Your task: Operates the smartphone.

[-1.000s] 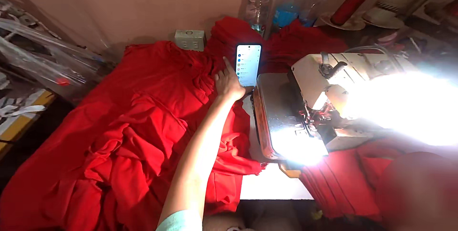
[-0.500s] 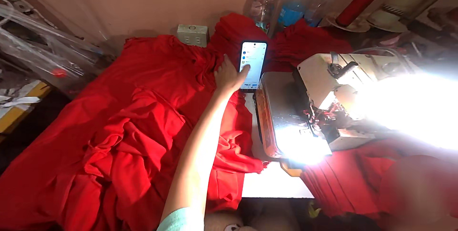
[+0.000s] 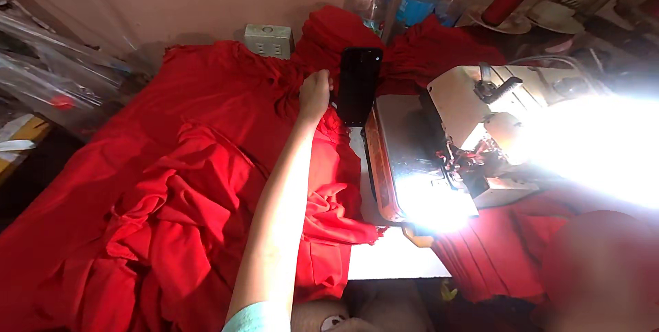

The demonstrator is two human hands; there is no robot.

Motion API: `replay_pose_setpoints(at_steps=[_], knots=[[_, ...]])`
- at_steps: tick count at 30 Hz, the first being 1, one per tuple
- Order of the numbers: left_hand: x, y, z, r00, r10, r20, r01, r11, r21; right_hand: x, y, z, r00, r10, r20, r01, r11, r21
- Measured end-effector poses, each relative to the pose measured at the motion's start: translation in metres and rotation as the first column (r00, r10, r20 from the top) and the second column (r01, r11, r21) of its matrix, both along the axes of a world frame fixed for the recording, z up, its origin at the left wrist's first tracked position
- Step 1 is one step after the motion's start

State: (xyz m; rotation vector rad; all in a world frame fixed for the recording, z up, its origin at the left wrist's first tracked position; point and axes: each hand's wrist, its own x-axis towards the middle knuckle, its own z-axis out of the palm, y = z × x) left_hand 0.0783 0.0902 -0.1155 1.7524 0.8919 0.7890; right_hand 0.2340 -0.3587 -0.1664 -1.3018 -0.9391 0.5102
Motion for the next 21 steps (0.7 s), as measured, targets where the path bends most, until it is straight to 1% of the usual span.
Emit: replay_pose_setpoints(at_steps=[4,6,8,10,12,17,19,21], knots=[[0.002,0.001,-0.001,1.000,-0.010,0.025,0.010,1.000,0.002,0.006,-0.004,-0.003,1.000,-0.004,0.010,0.004,1.000,-0.019],[0.002,0.001,-0.003,0.996,-0.013,0.086,0.008,0.998,0.064,0.010,-0.006,-0.007,1.000,0.006,0.006,-0.006,1.000,-0.010],[0.002,0.002,-0.007,0.989,-0.048,0.140,0.019,0.978,0.206,0.010,-0.006,-0.009,1.000,0.007,-0.002,-0.007,1.000,0.007],[0.005,0.002,-0.009,0.987,-0.066,0.146,0.003,0.920,0.391,0.006,-0.004,-0.006,1.000,-0.015,-0.006,0.015,1.000,0.011],[0.010,-0.002,-0.011,0.989,-0.052,0.136,-0.025,0.861,0.508,-0.001,0.001,0.001,0.998,-0.056,-0.004,0.056,0.998,-0.003],[0.017,-0.005,-0.015,0.984,-0.055,0.167,-0.050,0.822,0.567,0.001,-0.002,-0.001,0.999,-0.030,-0.020,0.030,1.000,-0.007],[0.024,-0.003,-0.009,0.984,-0.022,0.175,-0.088,0.798,0.596,-0.006,0.002,0.006,0.996,-0.068,-0.059,0.066,0.997,-0.027],[0.034,-0.004,0.002,0.990,0.000,0.143,-0.086,0.800,0.594,-0.008,0.003,0.010,0.995,-0.068,-0.072,0.065,0.997,-0.046]])
